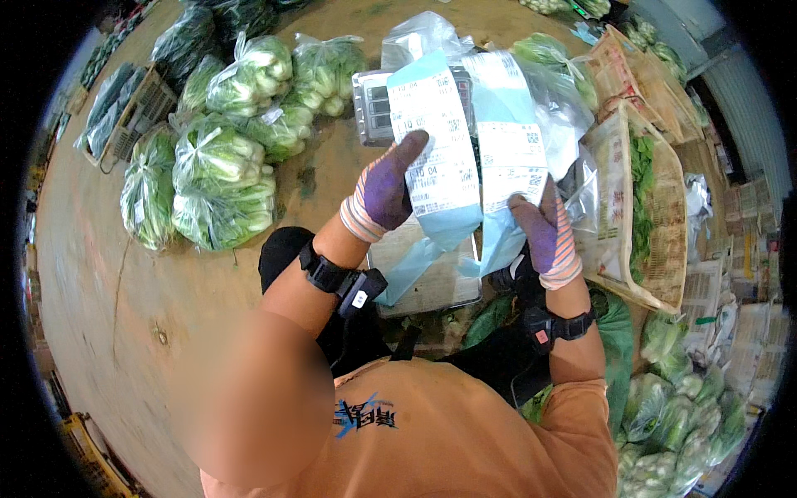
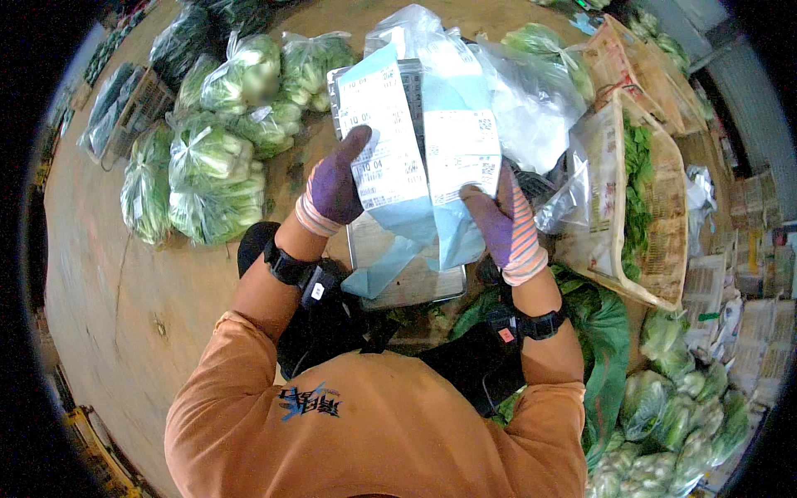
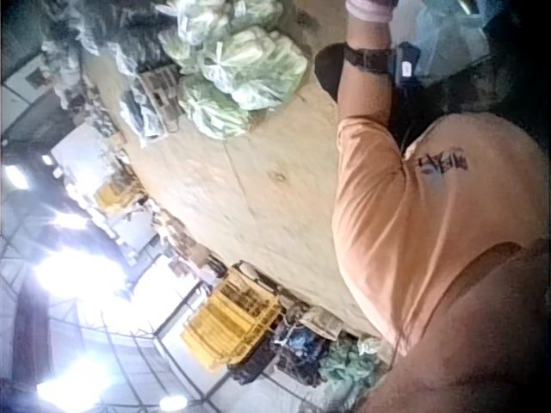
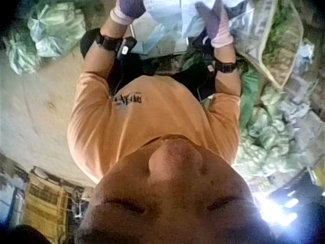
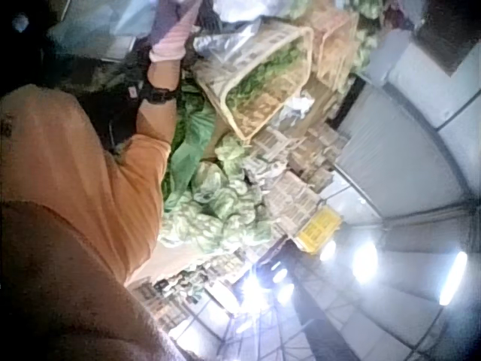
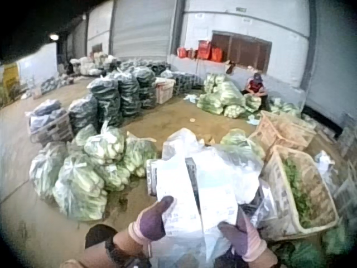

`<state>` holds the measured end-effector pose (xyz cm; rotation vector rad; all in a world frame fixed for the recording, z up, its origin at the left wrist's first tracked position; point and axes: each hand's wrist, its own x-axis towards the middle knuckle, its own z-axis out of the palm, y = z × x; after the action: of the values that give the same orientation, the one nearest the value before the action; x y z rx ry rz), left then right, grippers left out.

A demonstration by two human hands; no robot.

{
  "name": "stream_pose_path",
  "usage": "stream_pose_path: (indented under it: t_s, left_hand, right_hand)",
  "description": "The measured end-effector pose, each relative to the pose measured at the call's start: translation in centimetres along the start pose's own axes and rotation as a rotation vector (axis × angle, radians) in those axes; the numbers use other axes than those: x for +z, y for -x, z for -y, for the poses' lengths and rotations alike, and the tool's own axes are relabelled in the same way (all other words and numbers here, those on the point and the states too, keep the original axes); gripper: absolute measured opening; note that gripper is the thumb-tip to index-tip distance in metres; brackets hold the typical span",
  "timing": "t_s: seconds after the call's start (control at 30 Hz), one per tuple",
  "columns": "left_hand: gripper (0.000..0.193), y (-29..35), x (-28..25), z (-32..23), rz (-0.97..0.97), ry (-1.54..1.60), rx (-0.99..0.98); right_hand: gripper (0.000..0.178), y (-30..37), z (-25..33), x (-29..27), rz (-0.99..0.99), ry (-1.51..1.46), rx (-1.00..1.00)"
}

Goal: The person takes bunches of green leafy vegetables from a large sack and places them into a clear plastic bag on a digital scale. After weighing the vegetables, the person ties the bag closed and handles printed receipts.

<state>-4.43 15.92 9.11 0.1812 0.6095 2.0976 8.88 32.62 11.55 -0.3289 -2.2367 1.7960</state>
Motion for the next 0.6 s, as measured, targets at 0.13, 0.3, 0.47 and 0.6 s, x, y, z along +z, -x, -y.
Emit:
stream_pose_path:
  t_s: [0.13, 0.3, 0.47, 0.6]
  left_hand:
    - [0.048, -0.2, 0.2, -0.9, 0.103, 0.047, 0.044]
    - [0.051, -0.5, -0.2, -1.1, 0.144, 0.096, 0.075]
    - [0.054, -1.2, -0.5, -1.1, 0.128, 0.135, 0.107]
    - [0.055, -1.1, -0.4, -1.2, 0.111, 0.112, 0.13]
  right_hand:
    - [0.042, 0.2, -0.4, -0.7, 0.006, -0.055, -0.052]
    - [0.043, 0.6, -0.2, 0.0, 0.002, -0.052, -0.051]
    - [0.047, 1.1, -0.3, -0.4, 0.001, -0.112, -0.107]
    - [0.054, 1.1, -0.1, -0.4, 0.107, 0.023, -0.095]
